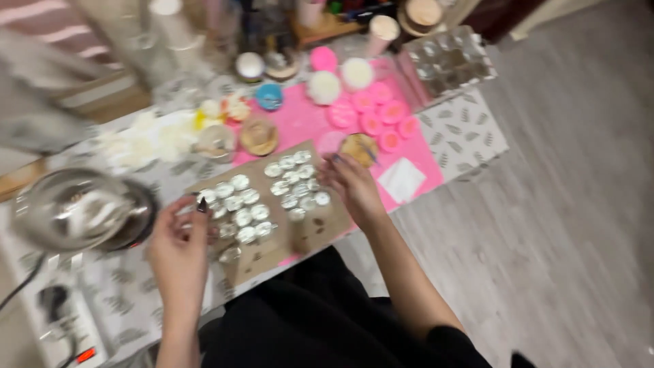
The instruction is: The recorder prepares candle wicks by cutting them and inserting them into tea light metal cups at a production workspace.
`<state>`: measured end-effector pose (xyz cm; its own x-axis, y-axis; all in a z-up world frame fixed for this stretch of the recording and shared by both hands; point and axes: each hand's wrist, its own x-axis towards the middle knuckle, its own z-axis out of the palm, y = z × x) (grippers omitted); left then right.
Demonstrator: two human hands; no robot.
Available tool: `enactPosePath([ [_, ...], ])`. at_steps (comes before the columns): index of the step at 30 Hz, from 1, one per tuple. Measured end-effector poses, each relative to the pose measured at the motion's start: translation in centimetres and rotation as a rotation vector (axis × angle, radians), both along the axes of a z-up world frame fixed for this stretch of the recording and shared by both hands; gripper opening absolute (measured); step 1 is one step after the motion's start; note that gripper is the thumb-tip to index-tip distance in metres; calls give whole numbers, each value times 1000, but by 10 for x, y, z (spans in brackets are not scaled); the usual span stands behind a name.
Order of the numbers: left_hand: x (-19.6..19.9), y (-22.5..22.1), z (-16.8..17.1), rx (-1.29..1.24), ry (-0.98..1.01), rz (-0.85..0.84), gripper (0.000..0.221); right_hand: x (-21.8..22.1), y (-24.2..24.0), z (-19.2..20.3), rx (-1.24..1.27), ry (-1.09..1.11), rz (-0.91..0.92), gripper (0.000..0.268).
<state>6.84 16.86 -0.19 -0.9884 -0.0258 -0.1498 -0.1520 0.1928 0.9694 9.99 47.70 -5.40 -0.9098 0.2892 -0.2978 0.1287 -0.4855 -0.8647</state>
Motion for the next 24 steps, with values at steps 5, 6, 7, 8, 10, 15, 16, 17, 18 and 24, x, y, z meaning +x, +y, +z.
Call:
enactPosePath([
  [5, 12, 118, 3, -149, -91, -283, 34, 85, 118, -51, 759, -325, -286, 38],
  [6, 13, 139, 7, -188, -87, -306, 34, 95, 135, -62, 869, -428, -310, 41],
  [7, 14, 159, 12, -226, -83, -329, 33, 104, 148, -75, 1079, -350, -265, 43],
  [8, 15, 176, 15, -266, -81, -347, 33, 109, 158, -89, 1286, -264, -208, 46],
  [10, 17, 205, 20, -304, -55, -369, 33, 115, 173, -115, 1539, -174, -80, 47],
  [15, 11, 218, 11, -359, -26, -212, 34, 119, 185, -154, 1451, -195, 165, 59],
  [16, 5, 205, 10, -391, -19, -144, 34, 116, 186, -155, 1458, -203, 186, 61],
  [17, 0, 193, 10, -422, -13, -75, 34, 115, 186, -154, 1467, -211, 208, 62],
  [18, -2, 177, 9, -496, -87, -2, 33, 118, 184, -153, 1472, -222, 235, 64],
  [24, 9, 88, 9, -513, -24, 227, 33, 116, 186, -150, 1587, 78, 257, 60],
])
